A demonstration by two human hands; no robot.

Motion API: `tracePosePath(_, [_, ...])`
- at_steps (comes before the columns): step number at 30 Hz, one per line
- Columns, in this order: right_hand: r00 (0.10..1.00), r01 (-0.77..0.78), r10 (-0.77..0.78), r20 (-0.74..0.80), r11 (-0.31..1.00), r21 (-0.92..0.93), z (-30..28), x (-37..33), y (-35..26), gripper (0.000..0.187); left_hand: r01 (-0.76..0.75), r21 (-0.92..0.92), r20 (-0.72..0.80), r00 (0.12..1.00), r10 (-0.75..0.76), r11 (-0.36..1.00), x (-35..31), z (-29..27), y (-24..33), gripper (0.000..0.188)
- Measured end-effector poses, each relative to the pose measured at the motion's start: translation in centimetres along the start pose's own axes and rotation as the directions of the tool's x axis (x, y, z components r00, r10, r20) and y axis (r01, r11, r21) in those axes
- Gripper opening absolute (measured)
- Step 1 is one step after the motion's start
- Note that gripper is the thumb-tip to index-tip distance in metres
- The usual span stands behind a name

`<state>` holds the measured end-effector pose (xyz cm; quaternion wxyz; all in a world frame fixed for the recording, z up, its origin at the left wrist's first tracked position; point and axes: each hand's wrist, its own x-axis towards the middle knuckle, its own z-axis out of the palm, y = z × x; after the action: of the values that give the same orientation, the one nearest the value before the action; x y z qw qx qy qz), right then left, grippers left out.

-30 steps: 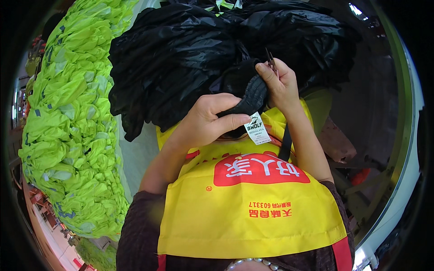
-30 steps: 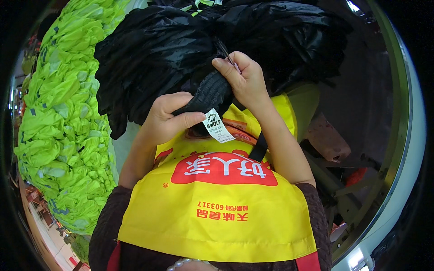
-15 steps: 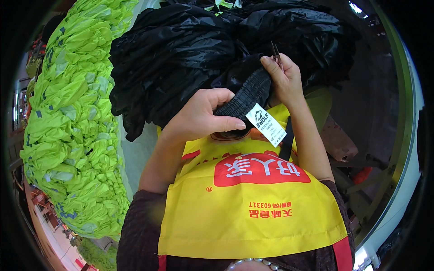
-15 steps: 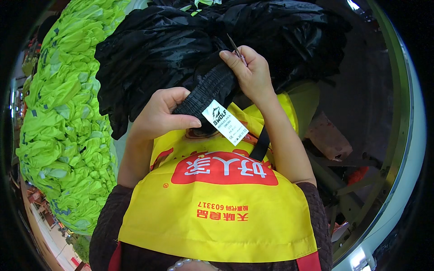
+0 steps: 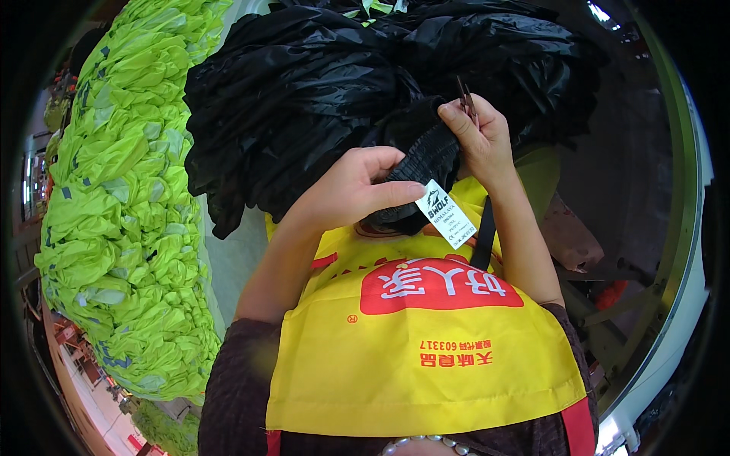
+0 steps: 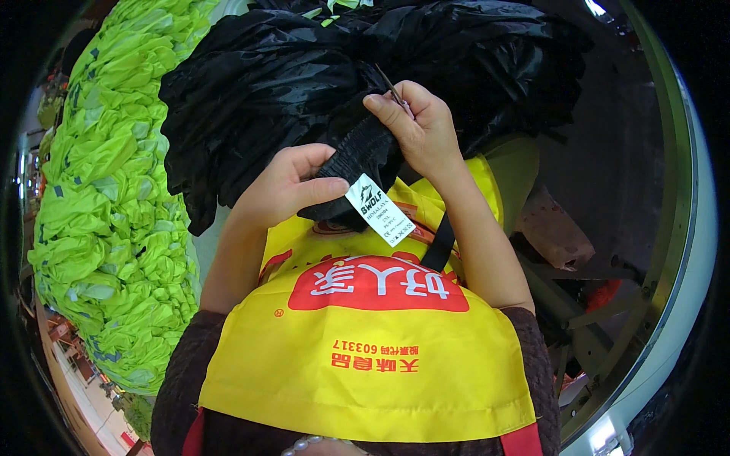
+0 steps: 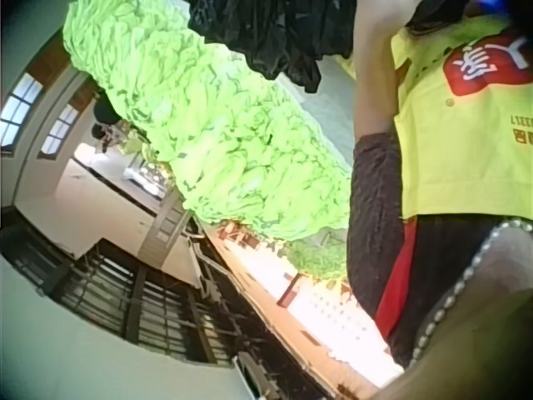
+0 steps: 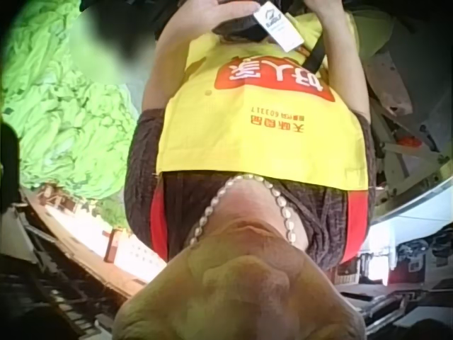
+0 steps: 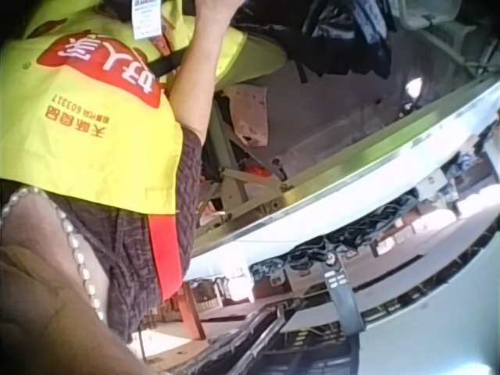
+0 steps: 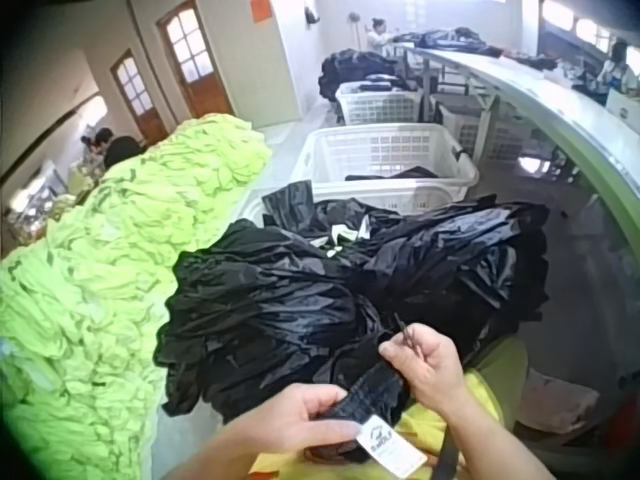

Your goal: The person uses a small knife to cut tags off black garments. They repeatedly pick up a garment, locate the tag, cut it off, and place the garment back in the pile.

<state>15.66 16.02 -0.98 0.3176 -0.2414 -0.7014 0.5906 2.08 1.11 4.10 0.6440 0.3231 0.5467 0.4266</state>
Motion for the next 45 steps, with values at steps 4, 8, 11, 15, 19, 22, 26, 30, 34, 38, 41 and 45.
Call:
tracePosePath(4, [1.0, 0.028, -0.028, 0.003, 1.0, -0.011, 0.0, 0.3, -0.3, 0.029, -0.007, 0.001, 0.051, 0.999, 0.007, 1.0, 1.6, 0.1, -0.3, 0.017])
tracePosePath(8, [0.998, 0.066, -0.065, 0.006, 0.992, -0.111, -0.5, 0.6, -0.7, 0.029, -0.035, 0.04, 0.008, 0.999, 0.034, 0.999, 1.7, 0.3, 0.0, 0.01])
tracePosePath(11, [0.998, 0.04, -0.034, 0.048, 0.991, -0.129, -0.7, 1.0, 0.2, 0.03, -0.197, 0.197, 0.042, 0.98, 0.192, 0.96, 1.1, 0.2, -0.4, 0.008])
tracePosePath(15, [0.994, -0.039, 0.038, 0.107, 0.999, 0.013, 0.2, 1.4, 0.9, 0.03, -0.404, 0.286, 0.026, 0.91, 0.415, 0.869, 1.2, 0.3, -1.1, 0.008])
tracePosePath(19, [0.971, -0.186, 0.143, 0.194, 0.956, 0.228, 2.1, 1.4, 1.7, 0.031, -0.495, 0.553, -0.026, 0.794, 0.608, 0.67, 2.0, 0.4, -1.0, 0.011])
tracePosePath(22, [0.927, -0.351, 0.259, 0.273, 0.857, 0.378, 2.7, 1.2, 2.0, 0.029, -0.421, 0.744, -0.064, 0.728, 0.683, 0.519, 2.1, 0.6, -0.8, 0.016])
tracePosePath(26, [0.895, -0.437, 0.286, 0.342, 0.713, 0.549, 3.3, 0.9, 1.6, 0.024, -0.459, 0.785, -0.109, 0.561, 0.821, 0.417, 2.8, 1.5, -0.3, 0.015])
tracePosePath(30, [0.913, -0.406, 0.328, 0.242, 0.679, 0.612, 3.9, 0.8, 1.9, 0.025, -0.53, 0.688, -0.072, 0.63, 0.774, 0.495, 3.4, 0.9, -0.4, 0.015])
tracePosePath(34, [0.929, -0.37, 0.301, 0.215, 0.759, 0.536, 0.4, 1.0, 0.0, 0.024, -0.426, 0.516, -0.257, 0.751, 0.609, 0.743, 2.7, 0.9, 0.0, 0.013])
tracePosePath(38, [0.9, -0.335, 0.207, 0.385, 0.892, 0.304, -2.2, 0.7, -2.3, 0.04, -0.376, 0.393, -0.314, 0.803, 0.507, 0.839, 2.8, 1.4, 0.1, 0.015])
tracePosePath(41, [0.908, -0.22, 0.135, 0.397, 0.959, 0.176, -1.8, 0.4, -3.2, 0.048, -0.387, 0.413, -0.278, 0.808, 0.519, 0.824, 3.1, 1.4, -0.4, 0.012])
tracePosePath(45, [0.98, -0.142, 0.086, 0.179, 0.934, 0.328, 1.3, -0.7, -2.7, 0.025, -0.399, 0.543, -0.277, 0.746, 0.606, 0.739, 3.1, 2.3, 0.2, 0.01])
